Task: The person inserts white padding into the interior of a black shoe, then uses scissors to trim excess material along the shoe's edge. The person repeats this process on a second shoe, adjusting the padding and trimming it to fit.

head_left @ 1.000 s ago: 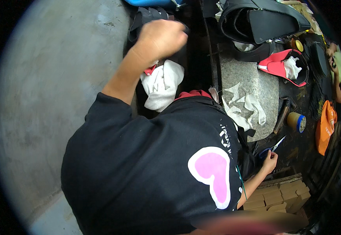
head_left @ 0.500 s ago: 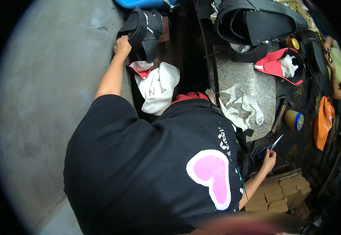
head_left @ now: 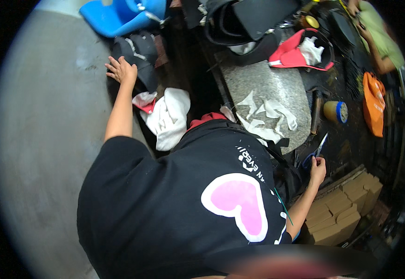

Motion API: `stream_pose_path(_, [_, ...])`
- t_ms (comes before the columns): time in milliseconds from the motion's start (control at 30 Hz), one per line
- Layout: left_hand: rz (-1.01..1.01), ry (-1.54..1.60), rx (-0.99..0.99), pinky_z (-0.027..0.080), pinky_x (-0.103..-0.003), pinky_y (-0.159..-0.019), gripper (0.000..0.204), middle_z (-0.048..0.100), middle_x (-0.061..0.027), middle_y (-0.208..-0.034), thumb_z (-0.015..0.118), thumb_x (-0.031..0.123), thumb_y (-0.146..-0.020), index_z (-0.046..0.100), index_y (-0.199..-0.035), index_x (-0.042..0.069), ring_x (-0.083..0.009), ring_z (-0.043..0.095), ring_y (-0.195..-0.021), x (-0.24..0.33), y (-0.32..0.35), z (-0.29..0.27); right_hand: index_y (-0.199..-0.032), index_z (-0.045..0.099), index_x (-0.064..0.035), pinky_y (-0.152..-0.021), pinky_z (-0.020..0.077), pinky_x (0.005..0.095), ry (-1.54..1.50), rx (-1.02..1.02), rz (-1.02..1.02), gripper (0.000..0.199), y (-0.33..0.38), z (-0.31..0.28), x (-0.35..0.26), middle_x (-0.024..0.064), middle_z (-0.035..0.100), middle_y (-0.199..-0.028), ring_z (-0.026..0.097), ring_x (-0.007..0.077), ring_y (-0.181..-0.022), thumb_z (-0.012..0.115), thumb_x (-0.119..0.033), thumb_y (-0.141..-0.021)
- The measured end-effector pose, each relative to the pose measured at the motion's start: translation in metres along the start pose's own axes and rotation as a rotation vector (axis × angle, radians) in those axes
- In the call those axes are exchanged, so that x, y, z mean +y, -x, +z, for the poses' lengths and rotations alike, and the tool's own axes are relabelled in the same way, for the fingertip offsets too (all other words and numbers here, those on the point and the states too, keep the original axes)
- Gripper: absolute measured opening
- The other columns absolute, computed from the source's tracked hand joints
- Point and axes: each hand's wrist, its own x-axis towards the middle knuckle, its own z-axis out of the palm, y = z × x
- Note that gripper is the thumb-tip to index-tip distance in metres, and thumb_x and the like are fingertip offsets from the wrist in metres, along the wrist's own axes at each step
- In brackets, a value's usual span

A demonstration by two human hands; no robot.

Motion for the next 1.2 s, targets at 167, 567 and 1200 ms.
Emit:
stream_pose_path(167, [0.483,0.507,0.412,0.012,-0.067,-0.111,0.077,0.013,-0.0247,-0.157,0.075,0.039,-0.078,0.038,-0.143,0.018,-0.0499,0.006,-0.144,0.113,0.051,-0.078,-0.101,0.065,-0.0107,-0.074,0.0497,0.0401,-0.028,-0.023,0.051,0.028,0.009,-0.012,-0.014,0.0098,0.07,-0.092,0.066,0.0305,-0.085,0.066,-0.036,-0.088])
stream_pose_path(567, [1.249,0.43,0.569,0.017,-0.052,-0.117,0.078,0.032,-0.0067,-0.152,0.082,0.033,-0.071,0.045,-0.139,0.026,-0.0309,0.022,-0.144,0.218,0.116,-0.174,-0.102,0.063,-0.0059,-0.076,0.0497,0.0399,-0.128,0.015,-0.027,0.03,0.016,-0.01,-0.017,0.0123,0.068,-0.098,0.065,0.0309,-0.089,0.067,-0.032,-0.087])
stream_pose_path(1200, [1.464,0.673,-0.023,0.054,-0.046,-0.073,0.018,0.066,-0.016,-0.093,0.06,0.013,-0.08,0.059,-0.097,0.006,-0.0349,0.066,-0.086,0.397,0.238,-0.129,-0.112,0.062,-0.001,-0.081,0.0495,0.0282,-0.788,-0.047,-0.333,0.028,0.03,-0.019,-0.124,0.0109,0.068,-0.095,0.065,0.0152,-0.09,0.063,-0.022,-0.093])
